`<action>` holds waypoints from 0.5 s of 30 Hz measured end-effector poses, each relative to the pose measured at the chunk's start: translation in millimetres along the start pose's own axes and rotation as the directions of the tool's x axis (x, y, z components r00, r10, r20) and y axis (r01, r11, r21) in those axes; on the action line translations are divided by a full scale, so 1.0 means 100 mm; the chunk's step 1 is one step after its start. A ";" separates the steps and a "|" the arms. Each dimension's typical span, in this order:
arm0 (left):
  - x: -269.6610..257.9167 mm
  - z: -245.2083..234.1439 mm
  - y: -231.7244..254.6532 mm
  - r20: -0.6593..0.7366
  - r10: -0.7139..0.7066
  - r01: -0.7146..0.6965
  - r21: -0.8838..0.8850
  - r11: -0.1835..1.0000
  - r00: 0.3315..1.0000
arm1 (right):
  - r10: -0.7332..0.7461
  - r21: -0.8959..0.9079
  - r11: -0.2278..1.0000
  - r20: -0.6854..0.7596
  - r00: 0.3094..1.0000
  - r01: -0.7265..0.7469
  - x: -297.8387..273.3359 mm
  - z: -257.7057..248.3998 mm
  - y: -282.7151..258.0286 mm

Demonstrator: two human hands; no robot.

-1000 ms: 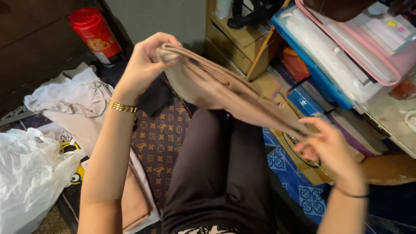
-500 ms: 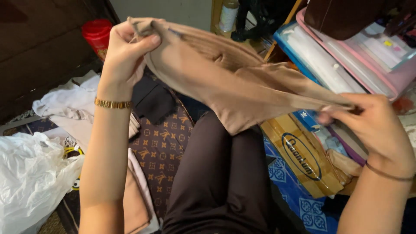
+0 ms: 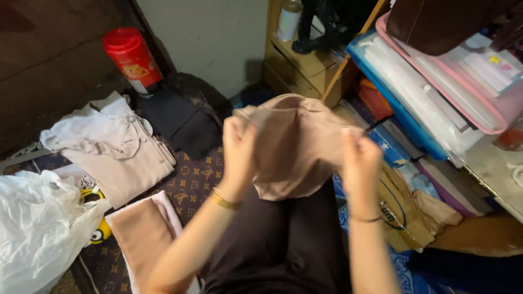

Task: The person sits on the floor and folds several garments, including a white top, a light pink top, and beige pants. They smooth and fold each item, then place the folded stack into a wooden shelf.

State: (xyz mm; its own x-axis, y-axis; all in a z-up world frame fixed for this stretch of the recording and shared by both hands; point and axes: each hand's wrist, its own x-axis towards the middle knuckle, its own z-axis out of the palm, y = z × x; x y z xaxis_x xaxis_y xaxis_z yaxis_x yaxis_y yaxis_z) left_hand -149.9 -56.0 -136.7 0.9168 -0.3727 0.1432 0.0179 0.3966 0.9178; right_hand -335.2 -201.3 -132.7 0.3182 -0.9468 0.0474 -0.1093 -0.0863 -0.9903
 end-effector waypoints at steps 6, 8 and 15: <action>-0.76 0.42 0.13 0.131 0.091 -0.102 0.081 0.991 0.987 | -0.251 -0.405 0.883 0.016 0.968 0.236 -0.79 0.63 -0.65; -0.78 0.37 0.05 0.162 0.025 -0.037 0.067 0.997 0.986 | -0.252 -0.444 0.865 0.015 0.968 0.232 -0.83 0.60 -0.69; -0.68 0.24 -0.01 0.306 -0.043 0.100 -0.172 0.980 0.951 | -0.028 -0.184 0.969 0.581 0.814 0.166 -0.87 0.40 -1.16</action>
State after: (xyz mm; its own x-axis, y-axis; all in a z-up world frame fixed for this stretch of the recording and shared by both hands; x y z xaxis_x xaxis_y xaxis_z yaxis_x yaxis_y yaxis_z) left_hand -221.6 -51.8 -138.8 0.7492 -0.6283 0.2097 0.1775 0.4955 0.8503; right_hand -312.5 -96.6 -27.1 0.8089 -0.5879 -0.0093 -0.2269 -0.2975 -0.9274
